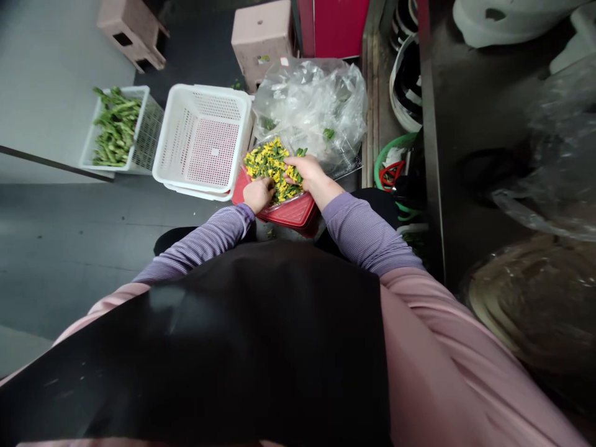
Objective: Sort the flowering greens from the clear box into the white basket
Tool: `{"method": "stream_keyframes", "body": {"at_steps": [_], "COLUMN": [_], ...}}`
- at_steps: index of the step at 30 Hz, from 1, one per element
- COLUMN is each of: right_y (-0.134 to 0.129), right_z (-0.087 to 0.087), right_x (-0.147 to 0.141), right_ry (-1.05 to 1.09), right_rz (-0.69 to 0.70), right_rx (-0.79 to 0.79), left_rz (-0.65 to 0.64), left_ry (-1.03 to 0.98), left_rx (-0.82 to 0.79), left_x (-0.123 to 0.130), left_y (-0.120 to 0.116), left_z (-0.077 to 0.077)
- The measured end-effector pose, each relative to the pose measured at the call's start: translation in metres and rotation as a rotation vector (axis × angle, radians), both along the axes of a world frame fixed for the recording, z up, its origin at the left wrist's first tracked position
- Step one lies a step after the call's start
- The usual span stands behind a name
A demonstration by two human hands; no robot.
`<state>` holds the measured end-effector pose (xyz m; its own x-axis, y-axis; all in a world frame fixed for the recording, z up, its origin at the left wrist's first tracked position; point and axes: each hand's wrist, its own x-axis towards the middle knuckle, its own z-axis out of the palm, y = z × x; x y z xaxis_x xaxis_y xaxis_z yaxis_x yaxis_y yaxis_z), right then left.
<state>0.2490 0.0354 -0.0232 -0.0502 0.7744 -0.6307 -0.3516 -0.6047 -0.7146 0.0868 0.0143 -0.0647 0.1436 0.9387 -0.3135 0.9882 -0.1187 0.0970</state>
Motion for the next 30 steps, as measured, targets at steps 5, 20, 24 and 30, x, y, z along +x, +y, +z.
{"method": "stream_keyframes", "body": {"at_steps": [5,20,24,30], "right_y": [-0.001,-0.006,0.001,0.002], "right_z": [-0.004,-0.021,-0.016,-0.014], "right_x": [-0.003,-0.007,0.003,0.010], "right_ry": [-0.037,-0.126,-0.124,-0.105], "right_rz": [0.035,0.203,0.097,0.058], "right_rx": [0.039,0.250,0.259,0.239], "left_rz": [0.031,0.206,0.293,0.385], "left_ry": [-0.027,-0.746,-0.953,-1.082], "left_rx": [0.023,0.093,-0.009,-0.134], "left_x": [0.002,0.008,0.024,0.030], "left_y": [-0.002,0.009,0.014,0.014], "left_z": [-0.006,0.032,0.040,0.042]}}
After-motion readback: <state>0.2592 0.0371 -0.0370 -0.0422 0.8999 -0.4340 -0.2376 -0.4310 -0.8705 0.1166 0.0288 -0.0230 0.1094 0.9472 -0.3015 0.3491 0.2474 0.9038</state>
